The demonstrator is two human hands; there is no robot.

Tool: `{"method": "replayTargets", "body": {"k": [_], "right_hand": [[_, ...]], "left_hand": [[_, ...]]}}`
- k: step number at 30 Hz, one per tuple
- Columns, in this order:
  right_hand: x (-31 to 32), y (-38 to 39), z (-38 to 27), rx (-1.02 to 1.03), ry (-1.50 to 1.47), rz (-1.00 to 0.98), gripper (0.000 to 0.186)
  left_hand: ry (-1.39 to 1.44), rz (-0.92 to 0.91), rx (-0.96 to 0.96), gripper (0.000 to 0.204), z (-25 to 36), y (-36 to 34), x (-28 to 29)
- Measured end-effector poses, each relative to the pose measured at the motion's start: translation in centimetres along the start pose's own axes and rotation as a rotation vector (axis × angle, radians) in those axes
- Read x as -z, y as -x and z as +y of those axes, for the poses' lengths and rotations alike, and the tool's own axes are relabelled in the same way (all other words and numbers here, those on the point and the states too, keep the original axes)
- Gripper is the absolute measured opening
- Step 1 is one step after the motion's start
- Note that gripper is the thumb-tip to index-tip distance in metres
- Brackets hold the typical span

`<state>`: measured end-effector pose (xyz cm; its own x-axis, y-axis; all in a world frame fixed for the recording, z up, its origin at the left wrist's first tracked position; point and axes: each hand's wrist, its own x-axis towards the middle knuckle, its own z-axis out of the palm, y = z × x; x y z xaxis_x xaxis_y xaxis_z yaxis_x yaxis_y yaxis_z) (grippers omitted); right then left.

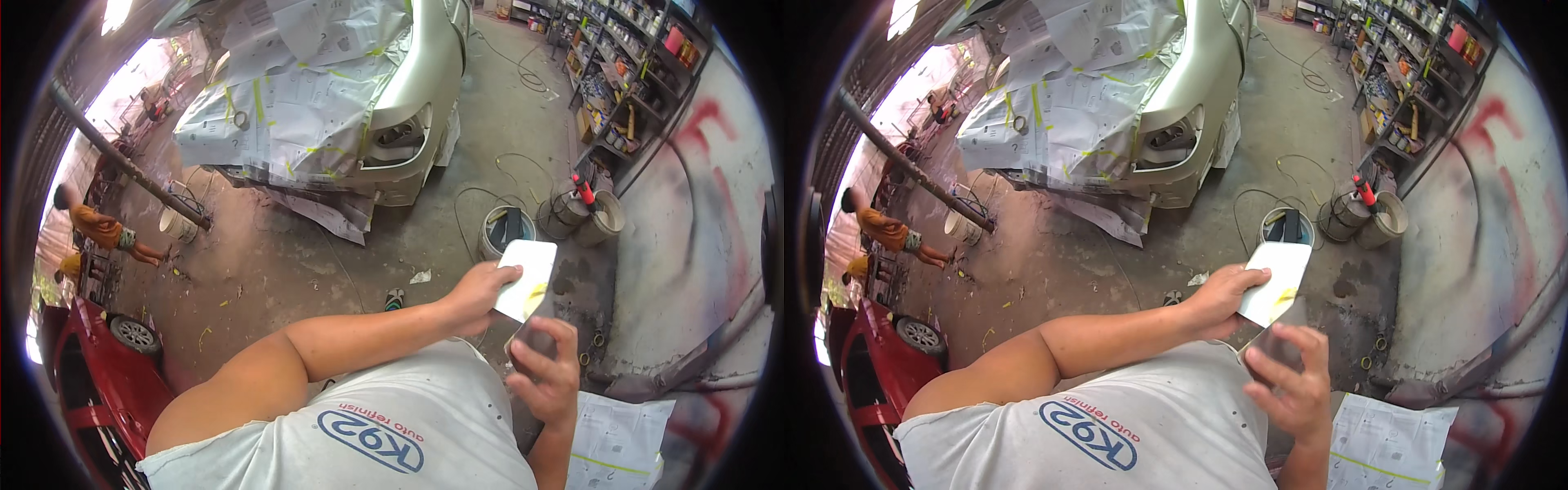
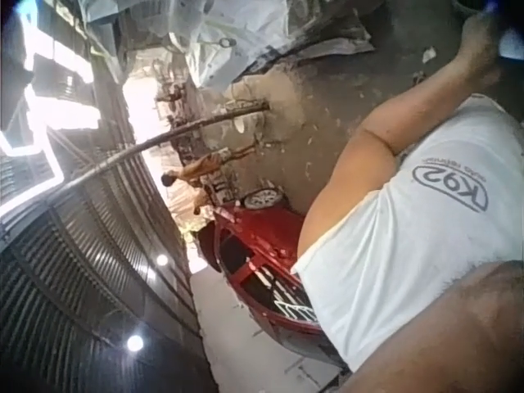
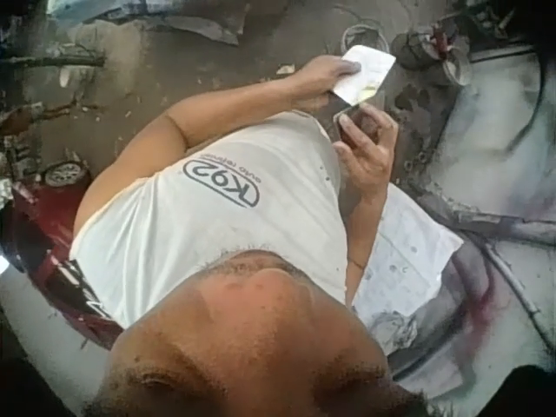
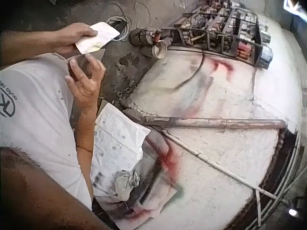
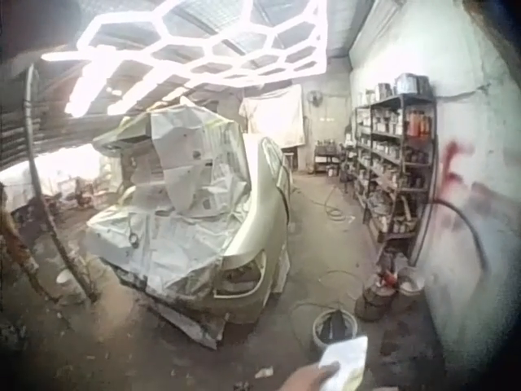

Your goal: Mixing and applying body filler to a car door for repair.

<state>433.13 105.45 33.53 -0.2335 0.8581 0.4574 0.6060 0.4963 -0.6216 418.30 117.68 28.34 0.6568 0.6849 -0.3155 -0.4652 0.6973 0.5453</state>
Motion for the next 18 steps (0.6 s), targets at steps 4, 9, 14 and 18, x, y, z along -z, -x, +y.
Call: {"method": "replayTargets", "body": {"k": [4,9,14,18], "right_hand": [[0.4,0.0,5.8,-0.311,0.452,-0.028,0.038],[0.3,-1.8,2.5,-0.329,0.211,0.110,0.037],[-3.1,-4.3,1.8,-0.158,0.298,-0.463,0.034],[-3.6,-6.2,0.2,-0.179,0.132,-0.405,0.035]], "left_hand": [[-0.034,-0.002,0.017,0.032,-0.2,0.3,0.9],[-0.964,-0.021,-0.390,0.032,-0.8,0.4,1.5],[-0.985,0.300,-0.455,0.033,2.2,1.2,4.5],[-0.807,0.312,-0.639,0.036,4.5,2.0,5.4]]}}
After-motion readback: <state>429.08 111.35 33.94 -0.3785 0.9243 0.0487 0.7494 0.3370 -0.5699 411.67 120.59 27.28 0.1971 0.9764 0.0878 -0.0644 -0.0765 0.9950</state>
